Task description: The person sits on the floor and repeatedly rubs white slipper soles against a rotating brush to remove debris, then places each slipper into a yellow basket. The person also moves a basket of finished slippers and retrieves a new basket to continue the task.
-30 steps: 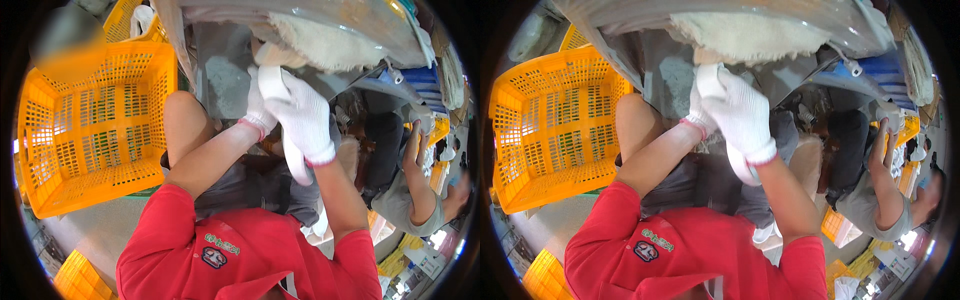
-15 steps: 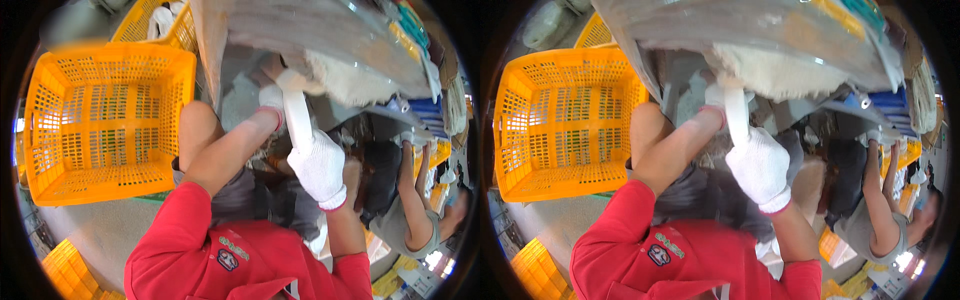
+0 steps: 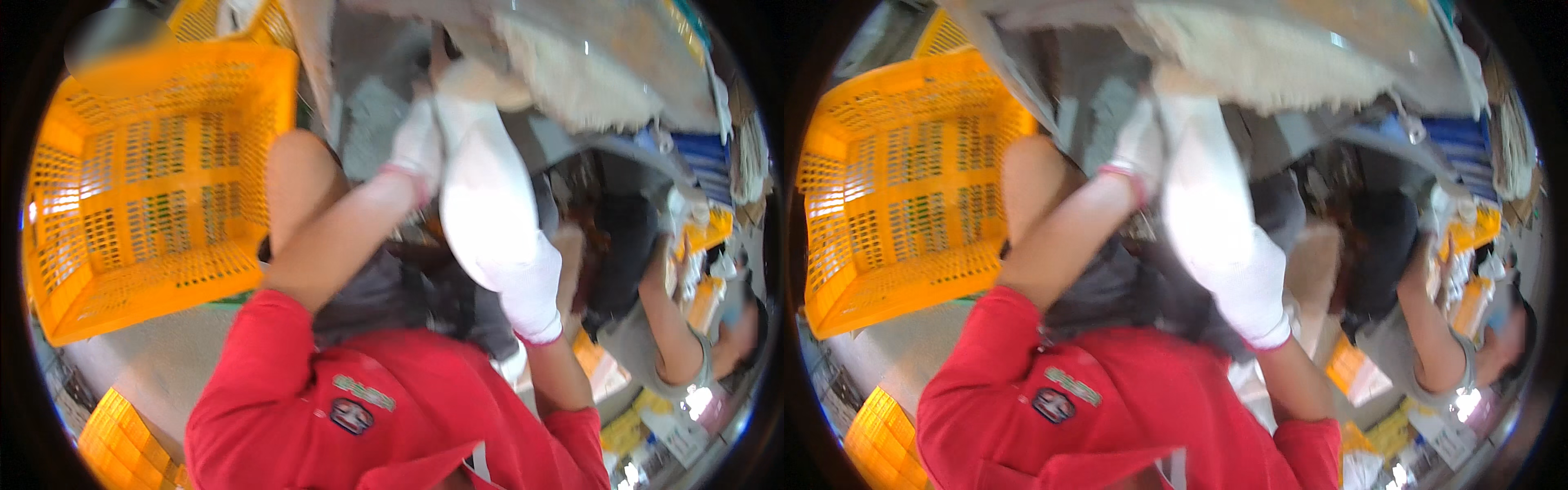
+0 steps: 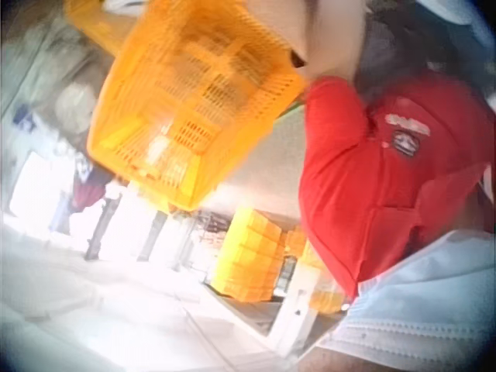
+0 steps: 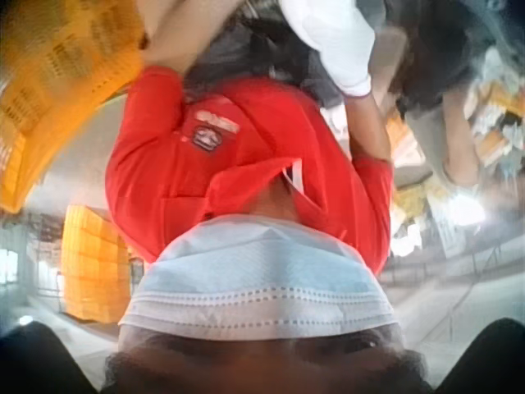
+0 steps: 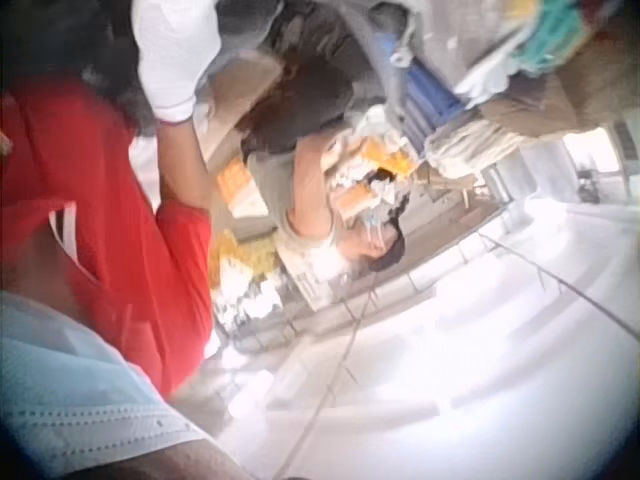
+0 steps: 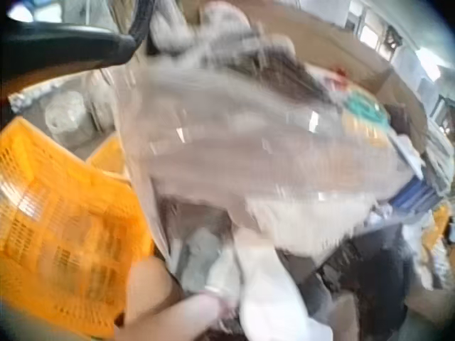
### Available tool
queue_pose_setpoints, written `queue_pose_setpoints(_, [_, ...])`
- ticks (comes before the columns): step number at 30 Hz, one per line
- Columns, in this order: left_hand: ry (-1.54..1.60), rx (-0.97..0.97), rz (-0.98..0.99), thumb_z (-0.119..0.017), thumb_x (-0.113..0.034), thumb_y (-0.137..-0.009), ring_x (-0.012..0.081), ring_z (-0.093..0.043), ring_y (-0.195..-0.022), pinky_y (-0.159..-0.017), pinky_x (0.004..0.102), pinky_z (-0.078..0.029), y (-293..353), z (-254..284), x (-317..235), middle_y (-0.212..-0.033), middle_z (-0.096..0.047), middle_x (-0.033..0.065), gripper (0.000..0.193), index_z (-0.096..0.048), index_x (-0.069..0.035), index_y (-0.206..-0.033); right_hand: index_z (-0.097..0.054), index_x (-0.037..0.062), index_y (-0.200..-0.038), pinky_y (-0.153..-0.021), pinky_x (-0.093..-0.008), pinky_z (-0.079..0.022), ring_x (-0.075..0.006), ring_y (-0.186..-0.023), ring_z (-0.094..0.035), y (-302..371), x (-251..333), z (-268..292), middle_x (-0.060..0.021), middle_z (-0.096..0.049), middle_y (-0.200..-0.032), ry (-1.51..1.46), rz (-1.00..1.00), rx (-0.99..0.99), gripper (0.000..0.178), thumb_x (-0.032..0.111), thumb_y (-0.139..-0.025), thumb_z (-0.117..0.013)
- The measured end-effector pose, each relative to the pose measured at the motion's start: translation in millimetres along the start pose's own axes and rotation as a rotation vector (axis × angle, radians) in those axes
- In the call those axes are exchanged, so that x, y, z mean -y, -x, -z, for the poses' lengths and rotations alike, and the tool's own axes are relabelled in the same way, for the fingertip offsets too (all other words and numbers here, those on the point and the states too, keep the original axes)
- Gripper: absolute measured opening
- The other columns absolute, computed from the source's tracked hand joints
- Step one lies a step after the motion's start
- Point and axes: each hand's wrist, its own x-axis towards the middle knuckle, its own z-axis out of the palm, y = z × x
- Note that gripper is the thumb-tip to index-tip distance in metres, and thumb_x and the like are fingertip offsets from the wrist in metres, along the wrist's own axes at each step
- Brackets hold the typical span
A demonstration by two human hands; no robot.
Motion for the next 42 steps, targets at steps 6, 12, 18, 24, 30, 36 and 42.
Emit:
queue_pose_setpoints(6, [0.472, 0.146, 0.187, -0.041, -0.044, -0.117, 0.0283, -0.066, -0.128, -0.114, 0.0416, -0.052, 11.4, -1.9, 18.6, -0.137, -0.071, 0.0131, 0.051, -0.065, -0.005, -0.136, -0.067, -0.0024, -0.137, -0.101, -0.0378, -0.06, -0.0252, -0.115, -0.074, 29.1, -12.6, -3.3, -0.0103, -0.076, -0.121, -1.135, -0.417, -0.282, 0.047, 0.008, -0.091, -0.073])
queue_pose_setpoints(12, [-0.044, 0.107, -0.081, -0.052, -0.033, -0.113, 0.0281, -0.063, -0.133, -0.112, 0.0404, -0.051, -25.3, 18.2, 14.4, -0.143, -0.068, 0.0136, 0.043, -0.063, -0.01, -0.147, -0.069, -0.0031, -0.132, -0.094, -0.0393, -0.06, -0.0281, -0.111, -0.075, 13.8, -27.6, 7.0, -0.0168, -0.077, -0.121, -0.172, 0.134, -0.152, 0.038, 0.009, -0.095, -0.072])
queue_pose_setpoints(18, [-0.638, 0.237, 0.514, -0.049, -0.081, -0.103, 0.0256, -0.072, -0.103, -0.084, 0.0418, -0.061, 21.8, 18.9, 47.5, -0.13, -0.071, 0.0156, 0.092, -0.06, 0.0, -0.146, -0.069, 0.003, -0.137, -0.084, -0.0516, -0.056, -0.04, -0.095, -0.069, 168.8, -119.7, 13.2, -0.0206, -0.072, -0.106, 0.778, -0.216, -0.253, 0.05, 0.013, -0.088, -0.067])
queue_pose_setpoints(24, [-0.997, 0.57, 0.528, -0.045, -0.08, -0.105, 0.0225, -0.071, -0.088, -0.077, 0.0382, -0.06, 52.5, -3.2, 54.9, -0.103, -0.074, 0.0123, 0.087, -0.066, 0.0, -0.133, -0.076, 0.005, -0.122, -0.09, -0.0519, -0.058, -0.0411, -0.106, -0.074, 231.8, -176.8, 50.1, -0.0219, -0.077, -0.112, 0.618, -0.844, 0.335, 0.044, 0.039, -0.095, -0.071])
queue_pose_setpoints(30, [-1.739, 0.846, -0.205, -0.04, -0.048, -0.114, 0.0453, -0.07, -0.112, -0.097, 0.0513, -0.055, 54.7, 36.6, 56.1, -0.115, -0.07, 0.0254, 0.052, -0.061, -0.007, -0.139, -0.076, 0.0074, -0.132, -0.084, -0.043, -0.057, -0.0328, -0.095, -0.073, 61.9, -23.6, 250.5, -0.0136, -0.076, -0.11, 0.976, 0.5, -0.934, 0.038, 0.01, -0.095, -0.068])
queue_pose_setpoints(36, [-1.993, 0.915, -0.272, -0.036, -0.036, -0.115, 0.0527, -0.062, -0.13, -0.11, 0.0555, -0.049, 44.4, 48.1, 53.3, -0.144, -0.061, 0.0344, 0.054, -0.045, -0.011, -0.162, -0.083, 0.0137, -0.125, -0.103, -0.0434, -0.056, -0.0339, -0.115, -0.075, -92.7, 127.9, 402.3, -0.0128, -0.08, -0.127, 0.809, 0.208, -0.77, 0.048, 0.05, -0.095, -0.074])
queue_pose_setpoints(42, [-1.683, 0.43, 0.117, -0.031, -0.068, -0.11, 0.0509, -0.053, -0.143, -0.12, 0.0516, -0.04, 22.9, 57.9, 46.8, -0.151, -0.057, 0.0367, 0.083, -0.059, 0.003, -0.146, -0.082, 0.0139, -0.112, -0.099, -0.0445, -0.059, -0.0333, -0.114, -0.074, -85.6, 107.6, 394.5, -0.0148, -0.079, -0.122, 1.089, 0.524, -0.865, 0.027, 0.032, -0.102, -0.064])
